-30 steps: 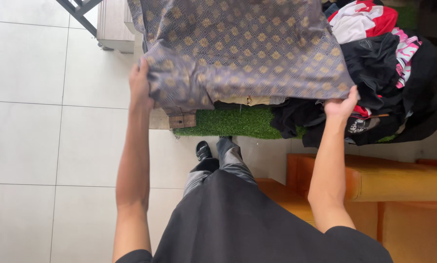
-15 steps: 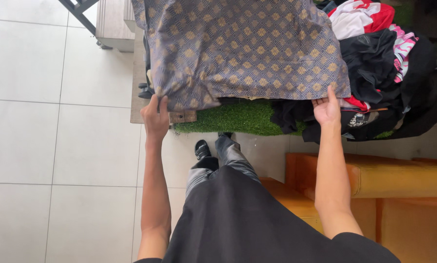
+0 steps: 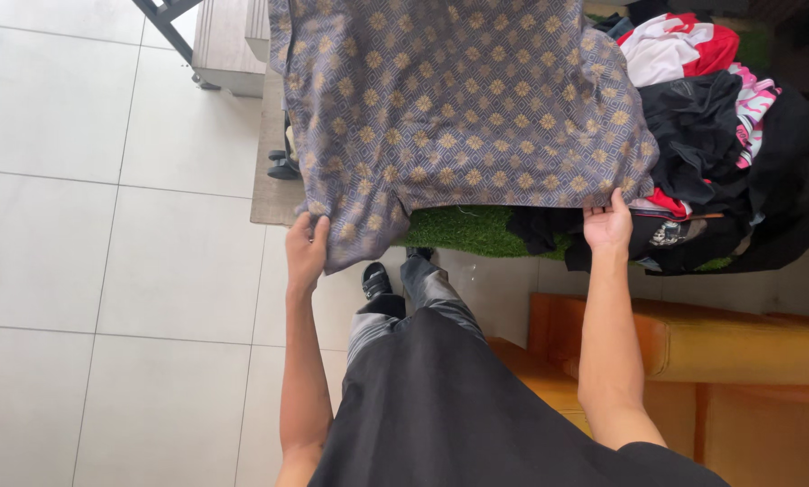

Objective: The person folds a black garment and places it into a suitcase, then picks up a patterned shirt, shakes it out, and arranges it in the suitcase.

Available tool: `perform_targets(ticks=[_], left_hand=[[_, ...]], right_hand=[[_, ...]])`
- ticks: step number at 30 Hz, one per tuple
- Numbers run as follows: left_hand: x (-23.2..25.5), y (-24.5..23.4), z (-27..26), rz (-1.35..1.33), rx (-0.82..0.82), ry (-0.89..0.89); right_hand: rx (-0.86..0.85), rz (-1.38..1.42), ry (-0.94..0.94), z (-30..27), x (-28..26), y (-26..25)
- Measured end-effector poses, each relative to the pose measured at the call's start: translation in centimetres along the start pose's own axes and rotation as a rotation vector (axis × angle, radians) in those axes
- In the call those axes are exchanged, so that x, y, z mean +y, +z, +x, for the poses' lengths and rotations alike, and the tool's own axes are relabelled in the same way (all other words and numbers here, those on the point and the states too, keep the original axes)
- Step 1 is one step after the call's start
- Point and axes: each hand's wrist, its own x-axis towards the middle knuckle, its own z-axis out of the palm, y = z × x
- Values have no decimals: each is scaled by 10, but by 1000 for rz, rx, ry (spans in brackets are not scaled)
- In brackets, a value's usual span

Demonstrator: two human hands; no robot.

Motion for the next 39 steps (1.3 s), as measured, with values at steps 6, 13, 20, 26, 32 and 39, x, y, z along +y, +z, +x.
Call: perform_targets(ticks=[6, 13, 20, 26, 32, 39], left_hand=[[-29, -6, 37, 262, 161, 210], [-1, 2, 209, 237, 453, 178], [9, 18, 281, 468, 423, -24], [12, 11, 269, 91, 464, 307], [5, 2, 248, 254, 513, 340], [-4, 11, 153, 239, 507, 217]], right_hand=[[78, 37, -3, 2, 6, 5], [89, 10, 16, 4, 5, 9], [97, -26, 49, -3, 0, 3], [86, 2, -64, -8, 4, -4], [82, -33, -199, -14, 12, -6], [80, 155, -138, -5, -9, -1]])
